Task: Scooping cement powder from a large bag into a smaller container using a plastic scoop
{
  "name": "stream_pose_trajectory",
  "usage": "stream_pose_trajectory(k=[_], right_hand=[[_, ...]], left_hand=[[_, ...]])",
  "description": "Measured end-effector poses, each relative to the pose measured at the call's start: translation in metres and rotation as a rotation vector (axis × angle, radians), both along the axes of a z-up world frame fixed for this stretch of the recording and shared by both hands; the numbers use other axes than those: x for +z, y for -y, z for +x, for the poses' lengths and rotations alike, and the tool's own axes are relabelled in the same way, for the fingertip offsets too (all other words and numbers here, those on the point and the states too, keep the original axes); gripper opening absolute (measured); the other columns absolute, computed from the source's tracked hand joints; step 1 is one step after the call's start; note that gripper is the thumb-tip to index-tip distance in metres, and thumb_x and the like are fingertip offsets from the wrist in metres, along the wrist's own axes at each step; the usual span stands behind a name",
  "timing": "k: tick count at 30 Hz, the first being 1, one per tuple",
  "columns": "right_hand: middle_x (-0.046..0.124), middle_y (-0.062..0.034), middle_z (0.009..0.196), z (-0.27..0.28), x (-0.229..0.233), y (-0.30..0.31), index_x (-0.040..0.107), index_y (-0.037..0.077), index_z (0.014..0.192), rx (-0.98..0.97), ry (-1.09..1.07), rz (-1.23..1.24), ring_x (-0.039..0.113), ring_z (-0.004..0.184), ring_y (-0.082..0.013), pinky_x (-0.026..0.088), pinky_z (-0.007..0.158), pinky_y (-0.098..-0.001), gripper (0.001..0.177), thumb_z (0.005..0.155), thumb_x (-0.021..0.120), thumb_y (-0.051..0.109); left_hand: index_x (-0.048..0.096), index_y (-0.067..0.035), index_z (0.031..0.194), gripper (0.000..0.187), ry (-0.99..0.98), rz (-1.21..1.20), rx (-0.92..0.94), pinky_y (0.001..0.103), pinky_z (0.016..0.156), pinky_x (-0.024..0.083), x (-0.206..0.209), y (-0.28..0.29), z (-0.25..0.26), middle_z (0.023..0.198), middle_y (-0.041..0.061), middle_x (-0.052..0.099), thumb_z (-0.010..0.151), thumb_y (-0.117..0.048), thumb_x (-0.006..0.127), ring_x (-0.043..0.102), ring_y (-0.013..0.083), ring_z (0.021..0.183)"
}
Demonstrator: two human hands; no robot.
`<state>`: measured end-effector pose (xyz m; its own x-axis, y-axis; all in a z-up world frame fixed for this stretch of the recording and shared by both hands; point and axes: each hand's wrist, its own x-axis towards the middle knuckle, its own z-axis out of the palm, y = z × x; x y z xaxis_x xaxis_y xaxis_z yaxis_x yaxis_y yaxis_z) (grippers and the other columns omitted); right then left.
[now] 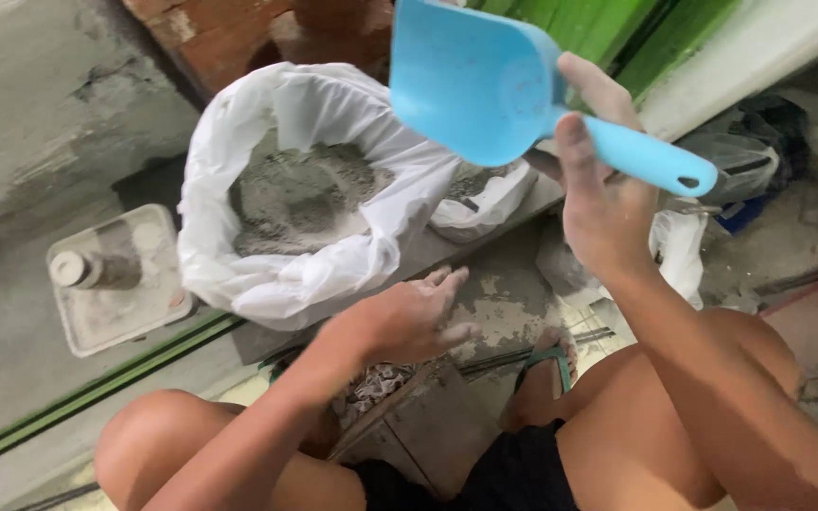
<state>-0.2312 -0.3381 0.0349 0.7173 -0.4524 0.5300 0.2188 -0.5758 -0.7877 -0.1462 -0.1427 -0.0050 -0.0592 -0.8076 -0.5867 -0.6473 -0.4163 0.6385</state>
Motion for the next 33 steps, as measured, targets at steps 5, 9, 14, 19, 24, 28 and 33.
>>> stream_pose_trajectory(k=[5, 9, 14, 19, 24, 28, 33], right_hand=[[0.050, -0.0228, 0.149, 0.015, 0.003, -0.036, 0.054, 0.005, 0.140, 0.207, 0.034, -0.195, 0.051, 0.142, -0.0388, 0.046, 0.123, -0.0562, 0.038, 0.113, 0.050, 0.032], [0.045, -0.0246, 0.146, 0.031, 0.012, -0.066, 0.062, 0.000, 0.135, 0.409, 0.055, -0.214, 0.048, 0.147, -0.0457, 0.050, 0.127, -0.0638, 0.029, 0.110, 0.059, 0.015], [0.046, -0.0318, 0.149, 0.057, -0.012, -0.082, 0.067, 0.002, 0.132, 0.406, 0.012, -0.428, 0.052, 0.141, -0.0505, 0.051, 0.114, -0.0593, 0.027, 0.107, 0.061, 0.011], [0.057, -0.0149, 0.143, 0.071, -0.037, -0.106, 0.073, 0.022, 0.132, 0.275, -0.093, -0.515, 0.066, 0.117, -0.0474, 0.058, 0.095, -0.0522, 0.032, 0.102, 0.063, 0.022], [0.065, -0.0192, 0.132, 0.072, -0.028, -0.118, 0.072, 0.014, 0.129, 0.266, -0.158, -0.350, 0.064, 0.122, -0.0444, 0.056, 0.099, -0.0557, 0.028, 0.105, 0.060, 0.021], [0.069, -0.0201, 0.126, 0.076, -0.031, -0.128, 0.072, 0.008, 0.128, 0.229, -0.164, -0.285, 0.065, 0.123, -0.0427, 0.055, 0.100, -0.0538, 0.030, 0.108, 0.055, 0.022], [0.070, -0.0199, 0.125, 0.077, -0.034, -0.131, 0.064, 0.007, 0.134, 0.193, -0.343, -0.086, 0.067, 0.118, -0.0405, 0.056, 0.098, -0.0520, 0.035, 0.111, 0.048, 0.027]], left_hand=[[0.057, -0.010, 0.134, 0.052, -0.063, -0.279, 0.128, 0.028, 0.082, 0.061, 0.074, -0.063, 0.059, 0.122, 0.008, 0.067, 0.103, -0.047, 0.037, 0.068, 0.0183, 0.102], [0.064, -0.006, 0.118, 0.029, 0.416, -0.702, 0.899, 0.030, 0.071, 0.053, 0.091, -0.120, 0.091, 0.120, 0.009, 0.069, 0.107, -0.031, 0.053, 0.068, 0.0154, 0.087], [0.056, -0.013, 0.114, 0.046, 0.644, -0.208, 1.094, 0.041, 0.080, 0.049, 0.049, -0.160, 0.112, 0.103, 0.008, 0.068, 0.094, -0.052, 0.069, 0.064, 0.0244, 0.093], [0.063, -0.007, 0.093, 0.048, 0.601, -0.250, 1.040, 0.056, 0.086, 0.055, -0.010, -0.171, 0.123, 0.087, 0.019, 0.071, 0.087, -0.053, 0.075, 0.071, 0.0425, 0.094], [0.063, -0.014, 0.105, 0.029, 0.496, -0.334, 1.021, 0.052, 0.090, 0.056, -0.018, -0.167, 0.123, 0.099, 0.010, 0.067, 0.094, -0.040, 0.058, 0.069, 0.0357, 0.100], [0.062, -0.017, 0.106, 0.029, 0.461, -0.344, 1.031, 0.052, 0.092, 0.055, -0.014, -0.166, 0.123, 0.105, 0.008, 0.065, 0.094, -0.042, 0.055, 0.068, 0.0347, 0.104], [0.064, -0.010, 0.110, 0.031, 0.371, -0.486, 1.042, 0.053, 0.092, 0.055, -0.013, -0.163, 0.120, 0.103, 0.016, 0.065, 0.095, -0.036, 0.057, 0.067, 0.0392, 0.108]])
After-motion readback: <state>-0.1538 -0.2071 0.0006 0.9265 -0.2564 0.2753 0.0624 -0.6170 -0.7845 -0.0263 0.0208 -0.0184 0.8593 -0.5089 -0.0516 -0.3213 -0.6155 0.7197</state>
